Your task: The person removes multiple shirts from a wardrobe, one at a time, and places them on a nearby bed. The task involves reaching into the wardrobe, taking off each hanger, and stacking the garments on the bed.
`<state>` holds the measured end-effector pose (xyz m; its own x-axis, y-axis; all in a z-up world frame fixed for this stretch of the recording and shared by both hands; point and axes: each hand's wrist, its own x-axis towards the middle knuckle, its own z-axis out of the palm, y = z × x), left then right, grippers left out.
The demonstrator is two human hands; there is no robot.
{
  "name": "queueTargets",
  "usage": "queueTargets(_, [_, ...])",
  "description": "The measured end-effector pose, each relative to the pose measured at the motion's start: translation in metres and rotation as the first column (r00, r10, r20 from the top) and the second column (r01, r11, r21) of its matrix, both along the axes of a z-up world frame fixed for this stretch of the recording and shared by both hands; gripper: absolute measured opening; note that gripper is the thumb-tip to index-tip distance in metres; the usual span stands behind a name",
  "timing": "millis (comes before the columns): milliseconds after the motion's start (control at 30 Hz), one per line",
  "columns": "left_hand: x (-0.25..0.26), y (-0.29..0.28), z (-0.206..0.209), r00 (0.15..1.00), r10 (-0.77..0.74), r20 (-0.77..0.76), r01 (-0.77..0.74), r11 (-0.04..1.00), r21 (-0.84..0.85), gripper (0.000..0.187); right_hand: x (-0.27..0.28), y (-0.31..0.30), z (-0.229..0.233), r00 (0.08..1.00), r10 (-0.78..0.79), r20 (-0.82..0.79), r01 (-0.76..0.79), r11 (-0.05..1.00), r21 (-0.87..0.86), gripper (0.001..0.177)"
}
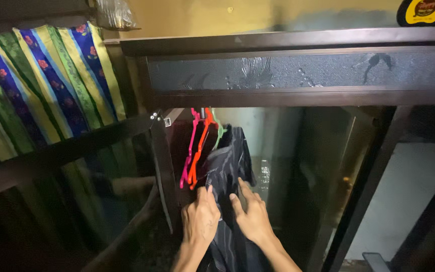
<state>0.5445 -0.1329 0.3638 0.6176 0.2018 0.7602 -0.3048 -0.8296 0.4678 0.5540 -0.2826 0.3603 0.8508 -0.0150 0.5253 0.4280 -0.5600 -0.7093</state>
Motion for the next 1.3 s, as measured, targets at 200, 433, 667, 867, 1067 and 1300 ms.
queueTargets(200, [-0.035,0.005,-0.015,0.999,-0.052,0.015,0.052,0.999,0.002,0.026,-0.029,-0.001,0.001,0.987,-0.064,-0.151,0.063,0.998,-0.009,0.062])
queueTargets(433, [-0.082,0.014,-0.046,0.992,-0.114,-0.062,0.110,0.992,-0.068,0.025,-0.067,-0.003,-0.019,0.996,-0.067,0.055,0.067,0.998,0.009,0.056])
queueTargets(667, [-0.120,0.026,-0.082,0.999,-0.013,-0.043,0.010,0.996,-0.087,0.026,-0.115,-0.003,-0.041,0.989,-0.135,-0.054,0.131,0.989,-0.071,0.056])
queueTargets(867, [-0.156,0.037,-0.107,0.985,-0.058,-0.165,0.028,0.983,-0.180,0.025,-0.147,-0.002,-0.068,0.994,-0.107,0.000,0.107,0.992,-0.073,0.055])
queueTargets(1067, [-0.189,0.045,-0.132,0.989,-0.034,-0.147,0.011,0.988,-0.152,0.023,-0.176,0.002,-0.080,0.993,-0.090,-0.075,0.083,0.992,-0.094,0.056])
queueTargets(1300, [-0.242,0.051,-0.162,0.989,0.028,-0.147,-0.046,0.991,-0.122,0.017,-0.217,0.007,-0.092,0.998,-0.023,-0.056,0.017,0.995,-0.102,0.056])
